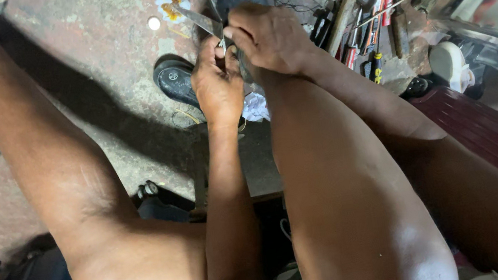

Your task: The person repairs a black high-heeled shoe by scraping the sole with a metal tool, applying a white substance with a cloth, and using scissors to trim excess material. The person works on the sole and heel areas throughout the clip.

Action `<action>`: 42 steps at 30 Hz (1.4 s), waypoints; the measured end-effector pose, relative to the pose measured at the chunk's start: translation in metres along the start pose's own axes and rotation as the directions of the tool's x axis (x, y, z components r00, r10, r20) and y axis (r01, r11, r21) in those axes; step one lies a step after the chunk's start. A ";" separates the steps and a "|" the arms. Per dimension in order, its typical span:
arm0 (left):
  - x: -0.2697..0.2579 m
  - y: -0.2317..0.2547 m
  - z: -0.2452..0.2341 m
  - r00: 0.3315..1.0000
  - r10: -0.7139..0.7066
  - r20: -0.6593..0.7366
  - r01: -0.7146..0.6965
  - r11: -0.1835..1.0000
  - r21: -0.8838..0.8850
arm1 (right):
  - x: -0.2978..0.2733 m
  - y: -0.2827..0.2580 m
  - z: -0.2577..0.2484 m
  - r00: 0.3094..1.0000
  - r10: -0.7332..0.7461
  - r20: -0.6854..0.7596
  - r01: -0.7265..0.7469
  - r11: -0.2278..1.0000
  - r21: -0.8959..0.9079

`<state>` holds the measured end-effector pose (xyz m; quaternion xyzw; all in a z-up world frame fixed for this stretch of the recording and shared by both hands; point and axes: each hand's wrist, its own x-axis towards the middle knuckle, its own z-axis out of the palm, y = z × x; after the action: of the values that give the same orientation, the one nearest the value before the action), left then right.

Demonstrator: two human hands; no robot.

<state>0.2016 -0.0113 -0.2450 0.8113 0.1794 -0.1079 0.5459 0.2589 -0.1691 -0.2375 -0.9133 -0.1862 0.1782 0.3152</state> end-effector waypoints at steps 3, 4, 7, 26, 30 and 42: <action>-0.003 -0.002 0.001 0.999 0.047 -0.002 -0.047 0.999 0.027 | -0.001 0.001 0.001 0.999 -0.007 0.041 0.008 1.000 -0.017; -0.003 -0.003 0.001 1.000 0.014 0.009 -0.014 1.000 0.023 | 0.001 0.000 0.001 0.999 -0.009 0.047 0.010 1.000 -0.015; -0.002 -0.006 0.002 0.999 -0.032 0.021 0.032 0.999 -0.007 | 0.006 -0.001 0.001 0.966 0.140 0.217 -0.154 0.987 0.053; -0.006 -0.024 0.009 0.983 -0.148 0.107 0.169 0.959 -0.226 | 0.001 0.005 0.007 0.995 -0.063 0.072 0.050 0.984 0.172; 0.000 -0.037 0.008 0.947 -0.218 0.237 0.287 0.906 -0.312 | -0.002 0.015 0.013 0.968 -0.246 0.050 0.237 0.961 0.144; 0.006 -0.036 0.005 0.887 -0.224 0.404 0.439 0.682 -0.585 | -0.022 0.042 0.008 0.984 0.167 0.059 -0.166 0.752 0.638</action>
<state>0.1924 -0.0028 -0.2798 0.4911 0.2661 -0.2571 0.7886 0.2456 -0.2056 -0.2659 -0.7640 -0.0318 0.2575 0.5908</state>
